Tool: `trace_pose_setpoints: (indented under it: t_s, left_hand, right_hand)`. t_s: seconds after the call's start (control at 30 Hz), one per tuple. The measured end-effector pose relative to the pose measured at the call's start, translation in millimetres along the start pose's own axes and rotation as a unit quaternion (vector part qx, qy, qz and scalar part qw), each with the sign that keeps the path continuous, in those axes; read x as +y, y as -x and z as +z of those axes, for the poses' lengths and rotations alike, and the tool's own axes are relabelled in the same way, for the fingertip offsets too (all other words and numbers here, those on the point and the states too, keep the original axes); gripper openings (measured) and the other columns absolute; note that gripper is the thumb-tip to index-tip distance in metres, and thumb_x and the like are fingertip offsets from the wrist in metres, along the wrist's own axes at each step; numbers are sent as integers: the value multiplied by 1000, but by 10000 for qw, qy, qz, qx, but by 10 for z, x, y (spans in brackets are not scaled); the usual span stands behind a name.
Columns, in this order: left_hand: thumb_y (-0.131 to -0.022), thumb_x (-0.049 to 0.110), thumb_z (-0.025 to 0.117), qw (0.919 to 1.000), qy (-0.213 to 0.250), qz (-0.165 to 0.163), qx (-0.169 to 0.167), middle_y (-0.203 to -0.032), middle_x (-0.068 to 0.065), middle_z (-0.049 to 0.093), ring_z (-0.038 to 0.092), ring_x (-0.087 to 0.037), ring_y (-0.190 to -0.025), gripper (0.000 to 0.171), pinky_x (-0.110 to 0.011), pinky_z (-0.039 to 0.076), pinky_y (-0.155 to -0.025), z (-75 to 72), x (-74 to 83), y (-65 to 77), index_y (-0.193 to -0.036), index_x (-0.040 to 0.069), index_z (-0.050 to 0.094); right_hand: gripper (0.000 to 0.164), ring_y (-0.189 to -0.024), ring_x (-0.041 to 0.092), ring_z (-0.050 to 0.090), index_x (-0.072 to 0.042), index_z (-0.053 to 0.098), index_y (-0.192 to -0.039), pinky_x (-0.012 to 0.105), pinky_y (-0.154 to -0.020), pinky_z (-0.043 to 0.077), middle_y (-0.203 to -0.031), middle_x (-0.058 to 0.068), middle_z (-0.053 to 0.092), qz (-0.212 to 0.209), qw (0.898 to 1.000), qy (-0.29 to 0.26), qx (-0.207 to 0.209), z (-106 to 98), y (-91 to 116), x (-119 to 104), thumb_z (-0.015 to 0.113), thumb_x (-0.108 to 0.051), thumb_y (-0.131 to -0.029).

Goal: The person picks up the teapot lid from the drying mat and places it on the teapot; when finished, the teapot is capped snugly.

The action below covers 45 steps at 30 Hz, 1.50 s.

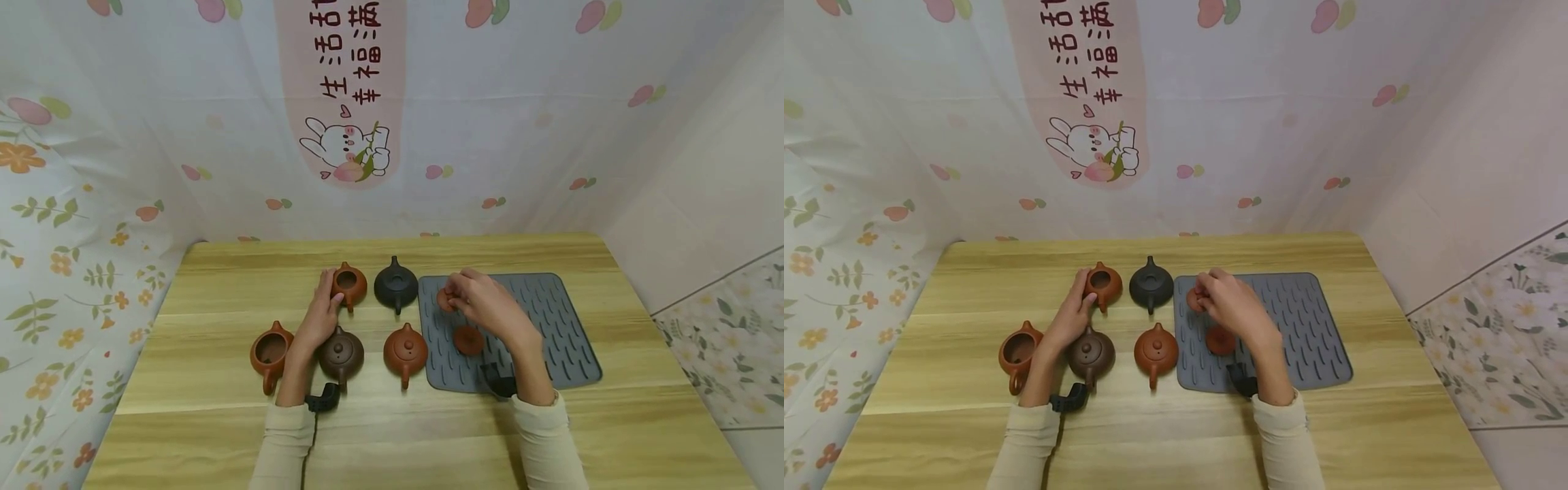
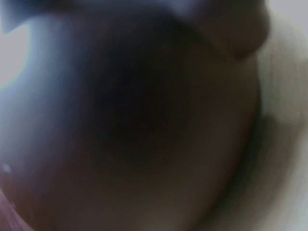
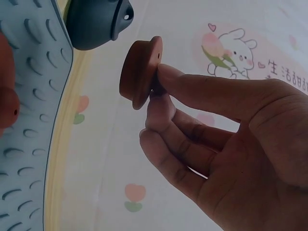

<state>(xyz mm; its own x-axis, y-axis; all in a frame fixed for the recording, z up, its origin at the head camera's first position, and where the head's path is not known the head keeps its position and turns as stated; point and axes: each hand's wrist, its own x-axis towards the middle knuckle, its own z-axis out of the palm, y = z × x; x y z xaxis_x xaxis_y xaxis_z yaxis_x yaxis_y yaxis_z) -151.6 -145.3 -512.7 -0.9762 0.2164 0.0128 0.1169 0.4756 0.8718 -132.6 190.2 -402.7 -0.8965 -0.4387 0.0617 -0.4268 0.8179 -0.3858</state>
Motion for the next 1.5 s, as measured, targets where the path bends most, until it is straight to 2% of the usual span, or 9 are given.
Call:
trace_pose_setpoints:
  t_s: [0.4,0.73,0.93,1.13,1.5]
  left_hand:
    - [-118,1,38,10000,-30,-66,-9,-178,-38,-3,-2,-57,-166,61,-68,0,-135,-45,26,-4,-172,-8,11]
    - [-118,1,40,10000,5,-79,28,-179,-37,-2,-1,-58,-165,61,-70,1,-134,-16,19,9,-172,-6,14]
    - [-118,2,41,9998,14,-200,18,-180,-34,-3,-1,-60,-165,62,-71,4,-134,10,31,6,-174,-3,15]
    - [-118,2,41,9998,44,-196,34,-179,-36,-1,0,-62,-164,61,-73,5,-133,48,13,33,-173,-4,17]
    - [-117,1,42,9998,32,-210,56,-179,-36,-1,-1,-62,-163,61,-72,4,-133,28,1,3,-173,-5,17]
  right_hand:
    - [11,-87,24,67,-3,76,-107,42,-75,60,-102,11,70,-112,9999,27,-18,-5,-97,-70,77,5,-99]
    - [10,-87,23,70,-4,76,-104,38,-74,61,-101,10,72,-593,9982,-41,13,56,-205,-203,79,4,-98]
    - [9,-85,21,69,-5,75,-102,35,-72,60,-99,8,69,-775,9968,-8,-192,81,-274,-298,78,3,-99]
    - [9,-83,18,67,-7,74,-101,31,-70,58,-97,6,67,-875,9955,-64,-361,132,-298,-363,78,1,-100]
    - [10,-82,17,65,-8,72,-101,33,-72,57,-98,5,67,-989,9942,-3,-413,123,-411,-462,79,-1,-100]
